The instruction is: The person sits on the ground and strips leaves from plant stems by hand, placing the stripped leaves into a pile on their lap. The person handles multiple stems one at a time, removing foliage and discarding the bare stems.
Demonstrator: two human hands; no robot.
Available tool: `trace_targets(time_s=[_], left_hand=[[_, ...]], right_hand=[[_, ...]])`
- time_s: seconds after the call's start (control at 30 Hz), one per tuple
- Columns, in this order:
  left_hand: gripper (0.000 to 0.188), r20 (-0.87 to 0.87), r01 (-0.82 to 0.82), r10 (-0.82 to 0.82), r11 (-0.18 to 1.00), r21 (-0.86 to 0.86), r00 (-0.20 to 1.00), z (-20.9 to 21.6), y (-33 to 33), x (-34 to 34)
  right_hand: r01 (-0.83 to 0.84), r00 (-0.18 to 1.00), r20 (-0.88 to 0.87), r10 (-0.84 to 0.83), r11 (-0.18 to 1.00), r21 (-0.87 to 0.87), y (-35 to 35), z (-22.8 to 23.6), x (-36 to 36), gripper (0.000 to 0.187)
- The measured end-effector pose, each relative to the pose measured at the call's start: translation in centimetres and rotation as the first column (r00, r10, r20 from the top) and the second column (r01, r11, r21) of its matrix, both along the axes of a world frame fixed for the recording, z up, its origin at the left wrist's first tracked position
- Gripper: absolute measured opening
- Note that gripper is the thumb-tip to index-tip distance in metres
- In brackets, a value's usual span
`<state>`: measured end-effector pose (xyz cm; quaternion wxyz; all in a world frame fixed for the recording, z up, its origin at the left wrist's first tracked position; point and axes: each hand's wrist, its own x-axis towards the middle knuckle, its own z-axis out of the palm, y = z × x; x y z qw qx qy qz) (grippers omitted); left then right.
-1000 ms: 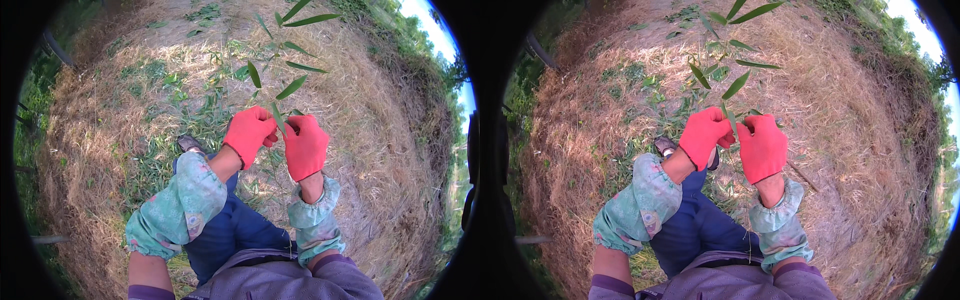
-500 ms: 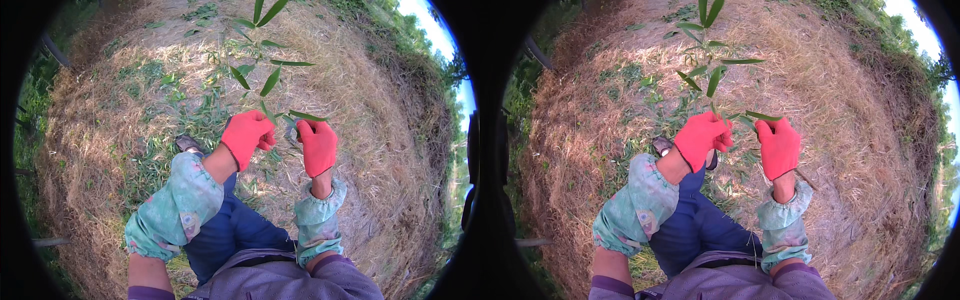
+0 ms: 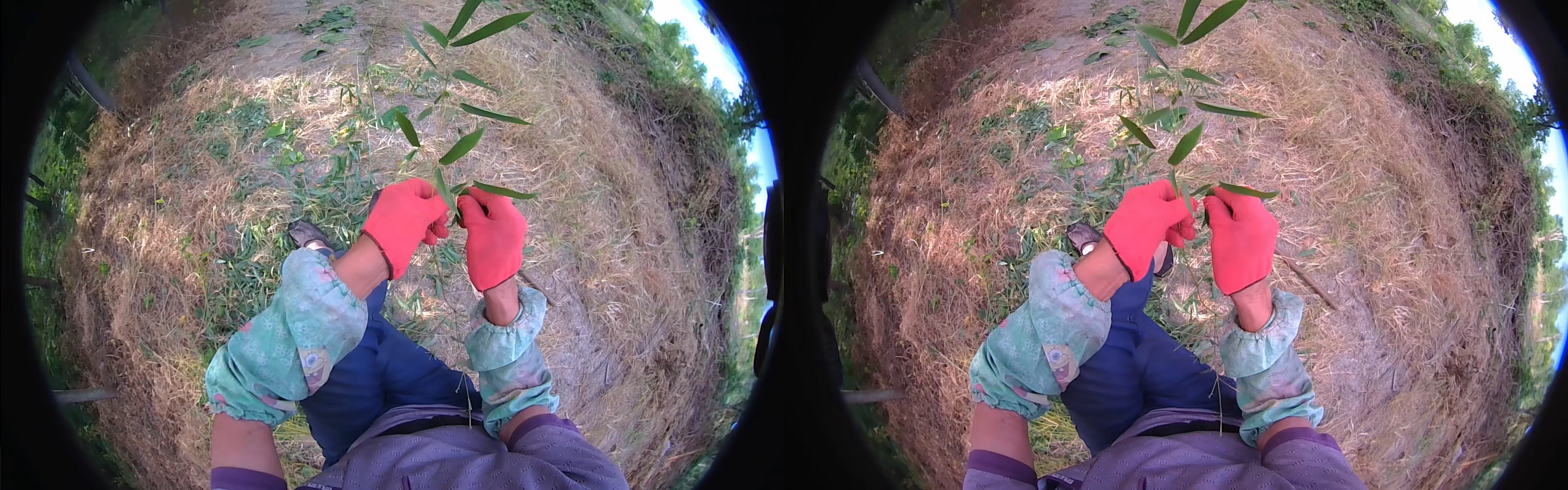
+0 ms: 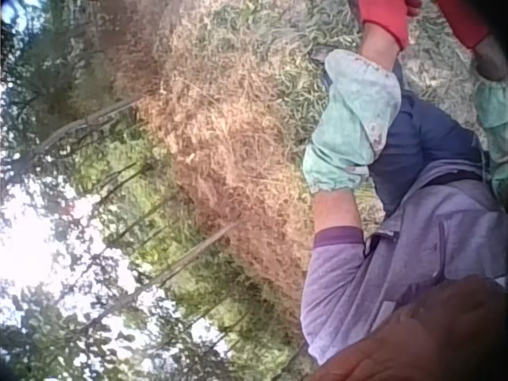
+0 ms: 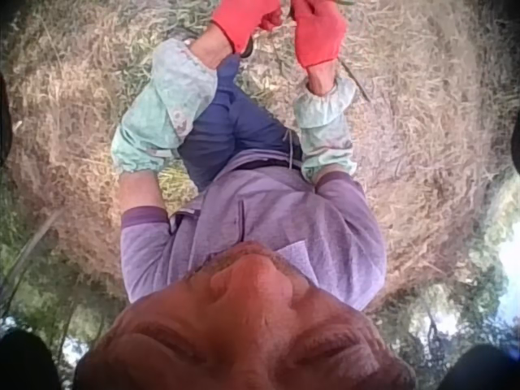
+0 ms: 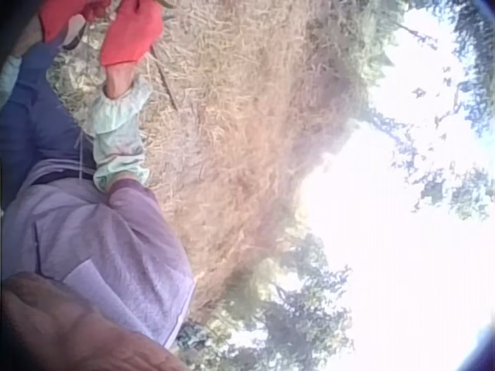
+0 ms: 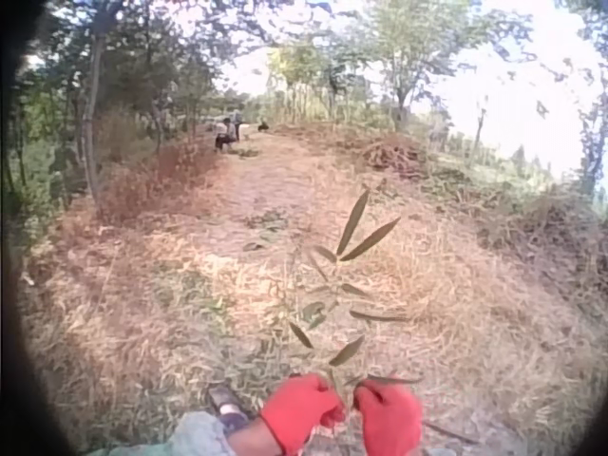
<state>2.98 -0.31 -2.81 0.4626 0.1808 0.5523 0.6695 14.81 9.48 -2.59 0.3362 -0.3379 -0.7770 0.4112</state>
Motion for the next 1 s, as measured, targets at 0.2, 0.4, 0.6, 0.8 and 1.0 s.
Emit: trace_targets(time_s=[0.2,0.4,0.6,0.8,1.0], left_hand=[[0.014,0.019,0.004,-0.004,1.000,0.002,1.000,0.0,-0.2,0.1],[0.013,0.020,0.028,-0.028,1.000,0.003,0.999,0.3,-0.2,0.2],[0.017,0.000,-0.008,0.008,1.000,-0.012,1.000,0.4,0.1,0.7],[0.017,0.057,0.007,-0.007,1.000,-0.005,0.998,0.0,-0.5,0.2],[0.015,0.139,0.045,-0.038,0.998,-0.044,0.990,0.2,-0.4,-0.2]], right_hand=[[-0.009,0.999,0.033,0.011,0.998,-0.060,-0.6,1.0,-0.3,0.019],[-0.033,0.999,-0.029,0.044,0.950,0.309,0.0,0.0,-0.4,0.008],[0.044,0.999,0.010,-0.049,0.963,0.265,-0.2,-0.2,-0.8,0.006],[0.261,0.947,0.081,-0.310,0.893,0.366,4.1,-2.7,0.5,0.009],[0.037,0.981,0.185,-0.065,0.988,0.149,3.9,-1.4,2.7,0.020]])
